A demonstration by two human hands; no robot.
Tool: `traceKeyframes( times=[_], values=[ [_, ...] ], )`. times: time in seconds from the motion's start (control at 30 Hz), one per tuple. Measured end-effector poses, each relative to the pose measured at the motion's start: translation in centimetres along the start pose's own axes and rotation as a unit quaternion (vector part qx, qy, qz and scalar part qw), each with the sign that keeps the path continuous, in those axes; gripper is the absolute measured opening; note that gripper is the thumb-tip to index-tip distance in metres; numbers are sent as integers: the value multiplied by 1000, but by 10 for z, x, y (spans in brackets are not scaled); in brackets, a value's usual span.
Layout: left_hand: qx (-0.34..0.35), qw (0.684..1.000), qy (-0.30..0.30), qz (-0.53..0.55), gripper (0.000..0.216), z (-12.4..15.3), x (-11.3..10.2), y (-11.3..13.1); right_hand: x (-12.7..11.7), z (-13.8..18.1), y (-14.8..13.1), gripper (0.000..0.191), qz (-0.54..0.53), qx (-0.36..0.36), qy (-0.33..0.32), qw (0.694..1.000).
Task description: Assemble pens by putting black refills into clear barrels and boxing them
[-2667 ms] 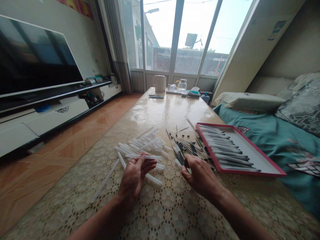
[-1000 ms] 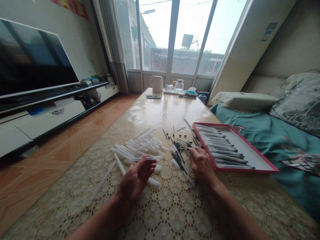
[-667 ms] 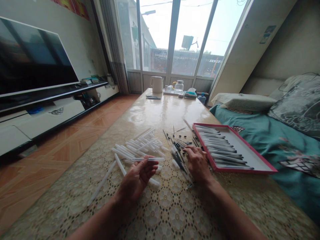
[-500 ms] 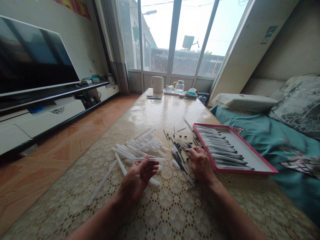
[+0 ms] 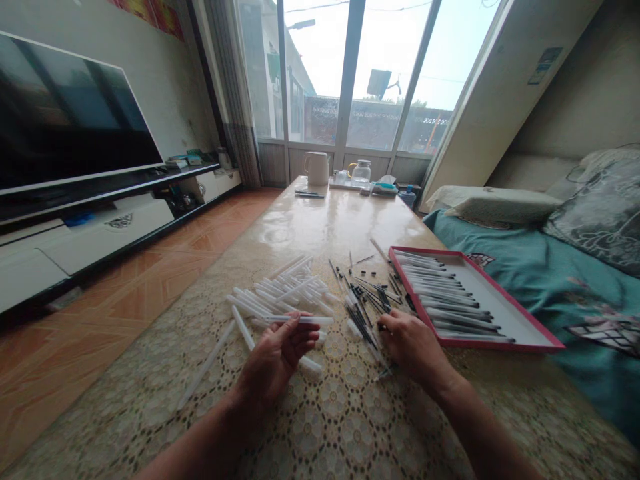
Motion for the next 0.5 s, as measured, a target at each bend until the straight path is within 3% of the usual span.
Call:
traceKeyframes(
  times=[0.17,0.3,0.4,0.5],
  values=[
    [-6,1000,0,-8,10,1,0,-1,0,-2,-5,15,-5,-9,36,999],
    [-1,1000,-6,-18,8,0,-1,-2,-9,0,-12,9,-200,8,94,975],
    [4,1000,-10,-27,5,-1,-2,-4,-13,3,-24,10,-401,14,102,910],
    [8,999,-19,-39,6,-1,-2,-5,-9,3,-38,6,-575,29,70,815]
  ],
)
Point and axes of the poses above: each hand's wrist, its own z-axis away from the middle knuckle, its own x-axis out of the palm, y = z × x, the point moved 5 cm from there along -z, towards the middle knuckle, and after that the axes turned 3 degrees about -z, right-handed, at the moved point
